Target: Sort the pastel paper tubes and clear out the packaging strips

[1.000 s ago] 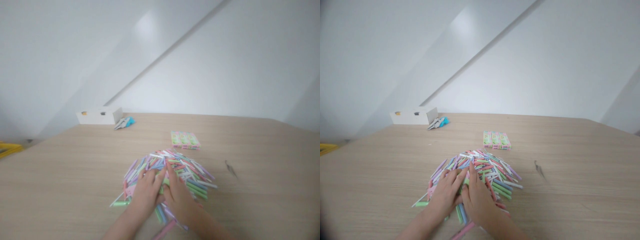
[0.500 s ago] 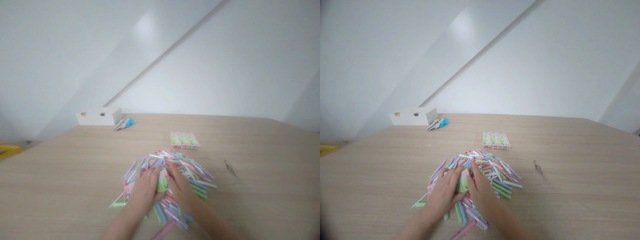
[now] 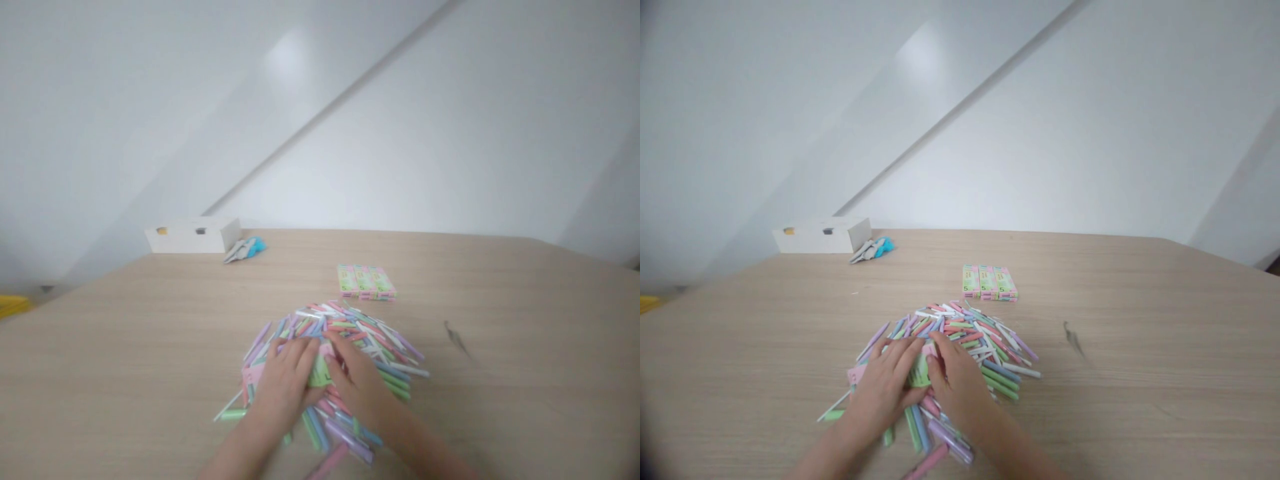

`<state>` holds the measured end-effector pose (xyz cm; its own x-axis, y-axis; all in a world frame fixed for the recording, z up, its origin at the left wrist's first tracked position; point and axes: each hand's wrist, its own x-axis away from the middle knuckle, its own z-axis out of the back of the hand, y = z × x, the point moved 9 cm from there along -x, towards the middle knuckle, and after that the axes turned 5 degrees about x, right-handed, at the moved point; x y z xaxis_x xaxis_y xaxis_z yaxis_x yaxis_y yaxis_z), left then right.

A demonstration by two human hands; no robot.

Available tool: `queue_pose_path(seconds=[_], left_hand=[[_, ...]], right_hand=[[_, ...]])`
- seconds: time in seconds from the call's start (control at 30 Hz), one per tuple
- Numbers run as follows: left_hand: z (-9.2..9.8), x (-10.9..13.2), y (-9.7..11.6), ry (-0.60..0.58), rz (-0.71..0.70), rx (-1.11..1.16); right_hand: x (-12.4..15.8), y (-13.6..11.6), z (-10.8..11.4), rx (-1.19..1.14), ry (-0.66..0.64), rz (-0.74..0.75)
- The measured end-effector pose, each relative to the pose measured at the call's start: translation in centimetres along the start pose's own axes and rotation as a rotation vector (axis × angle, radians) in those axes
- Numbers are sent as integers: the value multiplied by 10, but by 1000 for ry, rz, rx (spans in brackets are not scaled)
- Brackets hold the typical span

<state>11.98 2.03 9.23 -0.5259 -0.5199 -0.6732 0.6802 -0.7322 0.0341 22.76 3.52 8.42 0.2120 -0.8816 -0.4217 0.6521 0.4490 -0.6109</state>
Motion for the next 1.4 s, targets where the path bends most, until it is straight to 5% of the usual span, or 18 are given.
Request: queue_pose_path(seconds=[0.4, 0.67, 0.9, 1.4], left_hand=[[-4, 1, -8, -82, 63, -10], [0, 4, -33, -13, 240, -183], [11, 7, -37, 205, 261, -217], [0, 12, -45, 143, 335, -222]], right_hand=[[-3, 10, 9, -57, 19, -72], [-8, 42, 12, -418, 88, -251], [-19, 103, 16, -767, 276, -573], [-84, 193, 1, -958, 412, -834]])
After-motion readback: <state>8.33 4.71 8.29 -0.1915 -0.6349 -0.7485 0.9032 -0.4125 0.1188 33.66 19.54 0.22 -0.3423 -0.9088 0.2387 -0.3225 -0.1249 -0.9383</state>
